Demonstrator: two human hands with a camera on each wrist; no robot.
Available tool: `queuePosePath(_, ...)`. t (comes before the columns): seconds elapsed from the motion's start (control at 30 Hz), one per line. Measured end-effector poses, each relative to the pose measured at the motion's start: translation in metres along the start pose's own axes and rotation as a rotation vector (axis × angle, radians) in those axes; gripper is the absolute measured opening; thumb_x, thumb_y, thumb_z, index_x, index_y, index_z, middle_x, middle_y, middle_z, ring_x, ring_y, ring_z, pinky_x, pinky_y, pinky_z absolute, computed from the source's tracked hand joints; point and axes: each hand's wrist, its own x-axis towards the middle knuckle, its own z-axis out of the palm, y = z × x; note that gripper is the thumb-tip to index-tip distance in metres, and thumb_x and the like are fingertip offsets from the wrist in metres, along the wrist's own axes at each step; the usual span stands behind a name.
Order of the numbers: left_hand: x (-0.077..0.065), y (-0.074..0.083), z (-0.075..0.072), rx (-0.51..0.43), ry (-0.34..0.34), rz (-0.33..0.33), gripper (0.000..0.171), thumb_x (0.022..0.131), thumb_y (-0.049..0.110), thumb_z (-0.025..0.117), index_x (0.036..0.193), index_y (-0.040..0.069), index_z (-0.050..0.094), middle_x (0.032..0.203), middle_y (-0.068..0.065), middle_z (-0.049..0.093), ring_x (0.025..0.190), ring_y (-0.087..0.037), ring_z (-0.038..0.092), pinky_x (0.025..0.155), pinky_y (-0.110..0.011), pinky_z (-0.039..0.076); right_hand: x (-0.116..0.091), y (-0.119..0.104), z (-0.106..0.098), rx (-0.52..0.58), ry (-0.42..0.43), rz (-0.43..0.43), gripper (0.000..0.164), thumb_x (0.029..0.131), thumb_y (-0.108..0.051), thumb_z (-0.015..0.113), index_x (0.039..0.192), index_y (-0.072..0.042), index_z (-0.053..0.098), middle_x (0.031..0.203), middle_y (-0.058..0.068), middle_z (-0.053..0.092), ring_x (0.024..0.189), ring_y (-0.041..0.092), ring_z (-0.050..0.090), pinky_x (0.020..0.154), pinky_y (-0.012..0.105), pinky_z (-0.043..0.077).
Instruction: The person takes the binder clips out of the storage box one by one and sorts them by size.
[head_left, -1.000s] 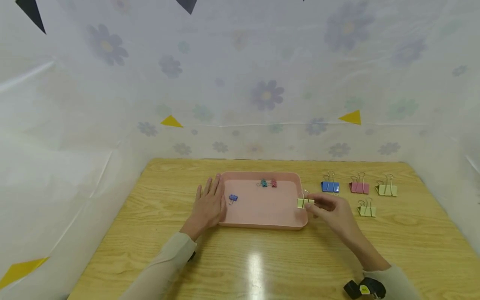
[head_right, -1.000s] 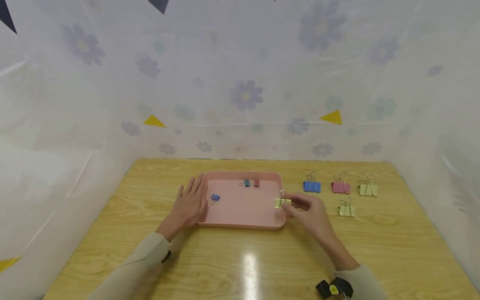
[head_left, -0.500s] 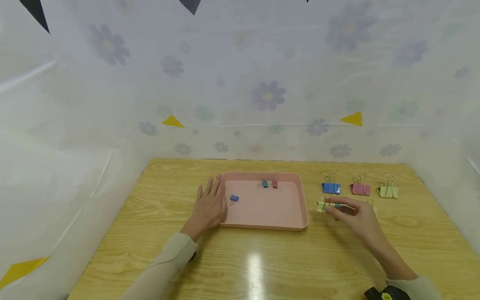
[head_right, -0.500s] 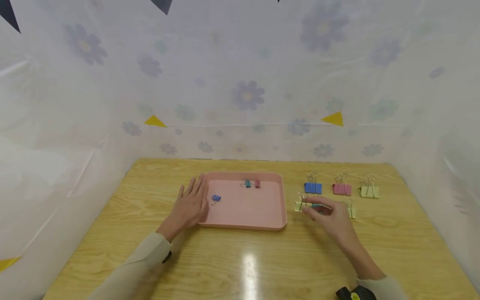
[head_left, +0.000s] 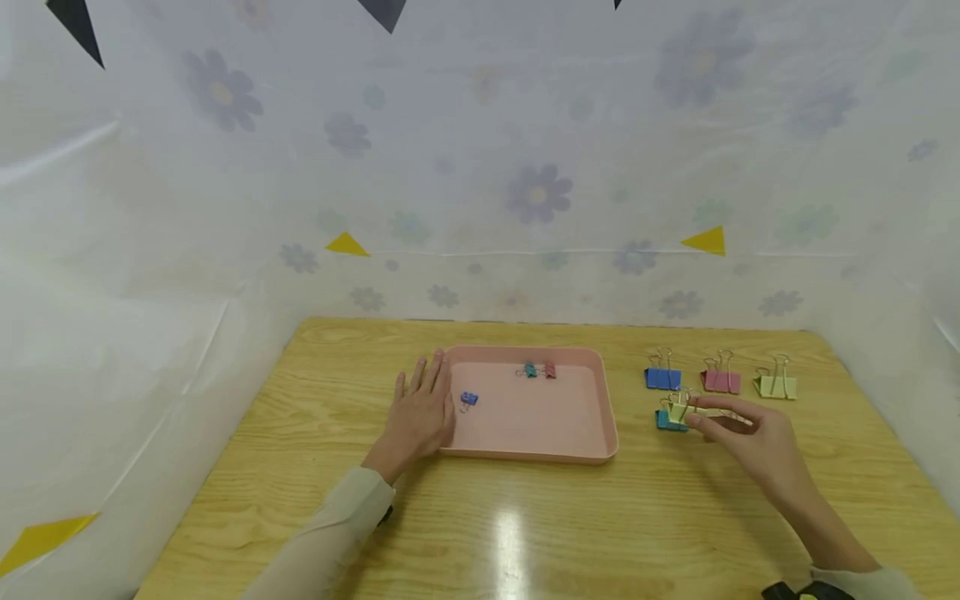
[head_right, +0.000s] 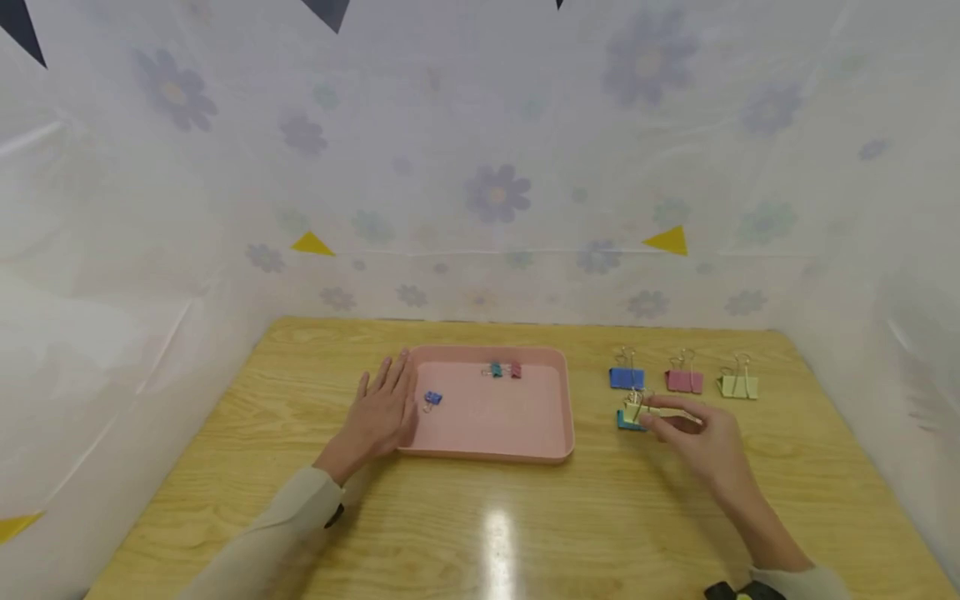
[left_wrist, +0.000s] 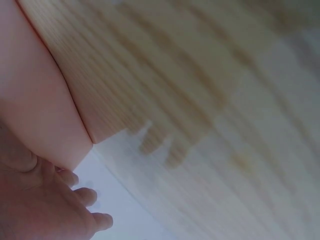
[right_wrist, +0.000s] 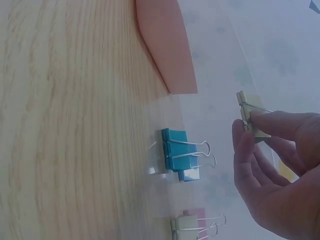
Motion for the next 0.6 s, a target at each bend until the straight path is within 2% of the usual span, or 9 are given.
queuePosePath(0.23, 0.0, -0.001, 0.001, 0.01, -0.005, -0.003, 0.061, 0.111, 0.027, 0.029, 0.165, 0.003, 0.013, 0.171, -0.012, 0.011, 0.156, -0.036, 0.012, 0.121, -0.062, 0.014, -0.001, 0.01, -0.022, 0.035, -0.012, 0.008, 0.034, 0.099, -0.014, 0.071, 0.129, 0.002, 0.069, 0.102, -0.011, 0.077, 0.089, 0.008, 0.075, 0.073, 0.023, 0.059)
queuePosePath(0.47, 0.0, -0.002, 0.002, 0.005, 0.014, 0.001, 0.061, 0.111, 0.027, 0.03, 0.165, 0.003, 0.014, 0.171, -0.012, 0.013, 0.156, -0.037, 0.013, 0.121, -0.063, 0.014, -0.001, 0.021, -0.046, -0.158, 0.054, 0.057, 0.039, 0.097, -0.029, 0.074, 0.128, -0.005, 0.071, 0.101, -0.022, 0.072, 0.093, -0.011, 0.06, 0.072, 0.015, 0.051)
queuePosePath(0.6, 0.0, -0.002, 0.004, -0.005, 0.023, 0.005, 0.061, 0.11, 0.026, 0.03, 0.164, 0.003, 0.015, 0.171, -0.013, 0.014, 0.156, -0.038, 0.014, 0.12, -0.064, 0.014, 0.0, 0.027, -0.059, -0.177, 0.072, 0.066, 0.039, 0.097, -0.031, 0.073, 0.128, -0.007, 0.072, 0.103, -0.026, 0.071, 0.097, -0.015, 0.055, 0.073, 0.009, 0.045)
